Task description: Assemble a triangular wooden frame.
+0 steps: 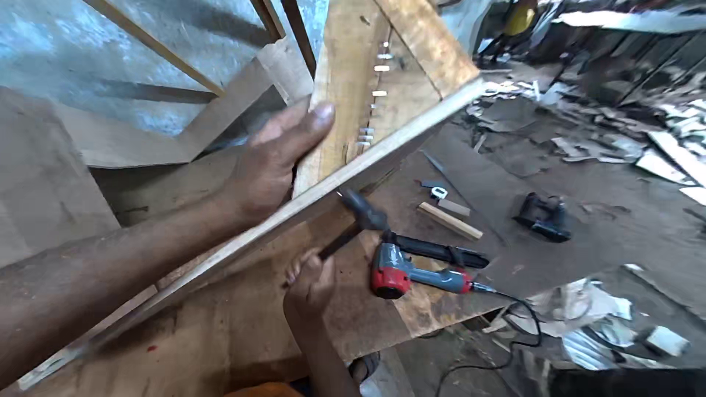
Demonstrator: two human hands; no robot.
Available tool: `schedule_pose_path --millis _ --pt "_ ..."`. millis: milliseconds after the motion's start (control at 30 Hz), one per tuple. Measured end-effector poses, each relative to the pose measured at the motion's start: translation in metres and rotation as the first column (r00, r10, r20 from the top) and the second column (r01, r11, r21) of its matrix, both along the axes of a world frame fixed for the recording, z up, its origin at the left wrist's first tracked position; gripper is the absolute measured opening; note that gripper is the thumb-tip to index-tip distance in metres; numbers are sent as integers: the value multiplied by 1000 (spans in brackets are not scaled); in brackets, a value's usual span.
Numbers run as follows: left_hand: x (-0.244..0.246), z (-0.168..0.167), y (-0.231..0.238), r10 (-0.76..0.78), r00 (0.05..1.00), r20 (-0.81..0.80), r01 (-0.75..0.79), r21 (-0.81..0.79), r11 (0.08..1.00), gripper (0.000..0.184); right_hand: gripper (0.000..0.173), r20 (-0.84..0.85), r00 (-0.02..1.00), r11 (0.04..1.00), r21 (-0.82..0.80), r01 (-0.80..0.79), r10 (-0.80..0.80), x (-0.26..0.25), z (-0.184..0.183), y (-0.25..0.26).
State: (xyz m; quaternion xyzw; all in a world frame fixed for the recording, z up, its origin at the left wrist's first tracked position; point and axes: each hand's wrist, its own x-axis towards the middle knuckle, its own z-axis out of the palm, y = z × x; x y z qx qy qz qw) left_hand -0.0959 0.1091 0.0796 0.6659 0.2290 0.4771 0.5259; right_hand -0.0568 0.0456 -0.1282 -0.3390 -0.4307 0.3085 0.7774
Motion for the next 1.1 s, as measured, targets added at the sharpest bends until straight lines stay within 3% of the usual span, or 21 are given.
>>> schedule_pose_path --millis 67,133,200,233,300,367,467,533,567,600,667,800,833,867,933,967,1067,1100 --pt "1 0 -1 2 1000 -24 -2 18 1000 35 41 -137 991 1000 -9 5 -6 1 4 2" --pt "2 2 1 26 999 -35 -25 35 999 36 38 -230 971 967 224 121 -69 13 5 -4" --pt "0 2 2 19 1000 -25 -17 42 999 35 32 -326 945 858 479 184 -20 16 6 -5" --pt "0 2 3 17 1000 -23 -16 45 999 35 31 -314 949 845 502 185 -21 8 3 2" --pt "-1 2 3 15 999 -35 -14 49 999 35 33 -178 984 954 294 50 4 -15 -5 18" --pt "-1 1 0 23 998 -51 -20 42 999 36 40 -196 979 989 143 -32 60 -20 1 20" --pt "2 4 1 58 997 -45 -56 38 998 36 37 -352 932 915 398 63 89 4 9 5" --pt "0 3 0 60 997 -41 -59 31 998 35 32 -281 959 882 457 116 19 -2 0 10" --pt "0 3 -1 50 998 -46 -49 31 998 35 34 -151 986 936 332 116 -69 -13 -9 15" --pt "-1 2 -1 35 998 -45 -33 33 999 35 39 -41 997 979 193 66 -59 -20 -13 18" --pt "1 2 -2 34 999 -42 -32 41 999 35 44 -7 1000 996 94 9 -9 -16 -12 10" --pt "-1 2 -1 30 998 -51 -28 47 999 36 29 -254 966 882 466 75 52 6 -7 -7" --pt "-2 2 0 31 998 -52 -28 53 998 36 25 -226 974 908 413 73 25 -4 -15 -1" --pt "-2 0 -1 34 998 -53 -31 61 998 37 28 -116 993 967 253 43 -14 -10 -19 4" --pt "0 -1 0 40 998 -53 -35 87 996 38 41 -22 1000 1000 25 5 -5 -9 -18 4" --pt "0 -1 0 34 998 -59 -28 90 996 38 41 -49 999 998 56 23 -20 0 -15 1" --pt "-1 -2 0 44 998 -40 -40 84 996 38 34 -286 957 909 385 158 -45 23 -4 -13" --pt "-1 -1 2 41 998 -38 -38 83 996 38 31 -273 961 896 415 160 -45 18 -7 -6"
